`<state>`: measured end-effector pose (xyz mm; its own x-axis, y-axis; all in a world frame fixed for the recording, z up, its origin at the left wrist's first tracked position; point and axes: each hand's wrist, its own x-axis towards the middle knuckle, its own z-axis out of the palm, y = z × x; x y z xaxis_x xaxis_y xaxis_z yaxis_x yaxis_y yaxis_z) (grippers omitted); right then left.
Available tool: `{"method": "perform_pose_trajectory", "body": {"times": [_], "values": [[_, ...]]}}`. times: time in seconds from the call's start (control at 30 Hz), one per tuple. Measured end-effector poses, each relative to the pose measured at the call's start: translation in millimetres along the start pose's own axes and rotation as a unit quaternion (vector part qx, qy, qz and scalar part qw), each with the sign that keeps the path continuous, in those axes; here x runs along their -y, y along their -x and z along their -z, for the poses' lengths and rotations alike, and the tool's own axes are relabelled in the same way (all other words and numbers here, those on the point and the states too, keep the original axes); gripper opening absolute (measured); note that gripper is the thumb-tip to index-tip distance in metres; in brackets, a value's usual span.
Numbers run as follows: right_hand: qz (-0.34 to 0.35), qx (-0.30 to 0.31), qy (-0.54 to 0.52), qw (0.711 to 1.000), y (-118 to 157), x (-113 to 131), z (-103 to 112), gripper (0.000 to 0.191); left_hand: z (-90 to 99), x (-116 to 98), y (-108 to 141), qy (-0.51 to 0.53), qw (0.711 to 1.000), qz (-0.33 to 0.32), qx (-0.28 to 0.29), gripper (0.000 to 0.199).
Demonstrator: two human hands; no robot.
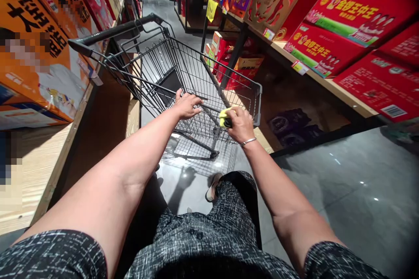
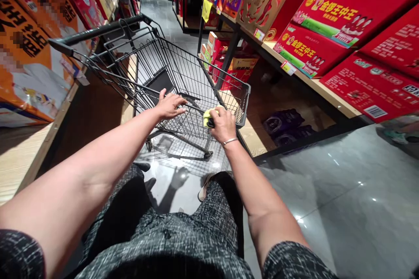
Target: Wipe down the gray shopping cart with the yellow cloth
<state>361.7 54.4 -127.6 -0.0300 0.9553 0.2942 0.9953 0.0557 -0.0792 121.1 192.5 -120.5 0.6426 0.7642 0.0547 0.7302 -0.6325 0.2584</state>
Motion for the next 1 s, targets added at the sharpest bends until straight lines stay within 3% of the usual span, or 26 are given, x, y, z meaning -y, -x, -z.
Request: {"method": "perform_pose_trajectory", "body": {"times": [0.1, 0.2, 0.3, 0.43, 0.6, 0.7, 0.87, 1.0], "values": [[-0.046, 0.000, 0.050, 0.998, 32, -48, 10, 0.049, 1.0, 2, -2, 0.003, 1.000, 0.006, 0.000, 0.035], [-0.065, -0.027, 0.057, 0.996, 49, -73, 7, 0.050, 3.9, 2, -4, -0.001, 1.000, 0.015, 0.006, 0.035], [-0.103, -0.110, 0.024, 0.988, 55, -72, -19, 0.052, 7.1, 0, -6, -0.015, 1.000, 0.023, 0.016, 0.036], [-0.160, -0.233, -0.032, 0.959, 58, -54, -70, 0.053, 6.1, -17, -9, -0.042, 0.998, 0.041, 0.010, 0.041], [-0.181, -0.275, -0.053, 0.943, 64, -45, -118, 0.057, -7.5, -48, -12, -0.040, 0.997, -0.056, 0.026, 0.055], [-0.190, -0.225, -0.068, 0.953, 72, -43, -142, 0.059, -15.5, -54, -14, -0.030, 0.998, -0.057, 0.008, 0.053], [-0.207, -0.026, -0.109, 0.972, 93, -37, -181, 0.060, -19.3, -48, -20, 0.004, 0.998, -0.054, 0.013, 0.045], [-0.184, 0.063, -0.117, 0.974, 94, -38, -185, 0.057, -18.7, -43, -24, 0.017, 0.998, -0.055, 0.015, 0.045]]}}
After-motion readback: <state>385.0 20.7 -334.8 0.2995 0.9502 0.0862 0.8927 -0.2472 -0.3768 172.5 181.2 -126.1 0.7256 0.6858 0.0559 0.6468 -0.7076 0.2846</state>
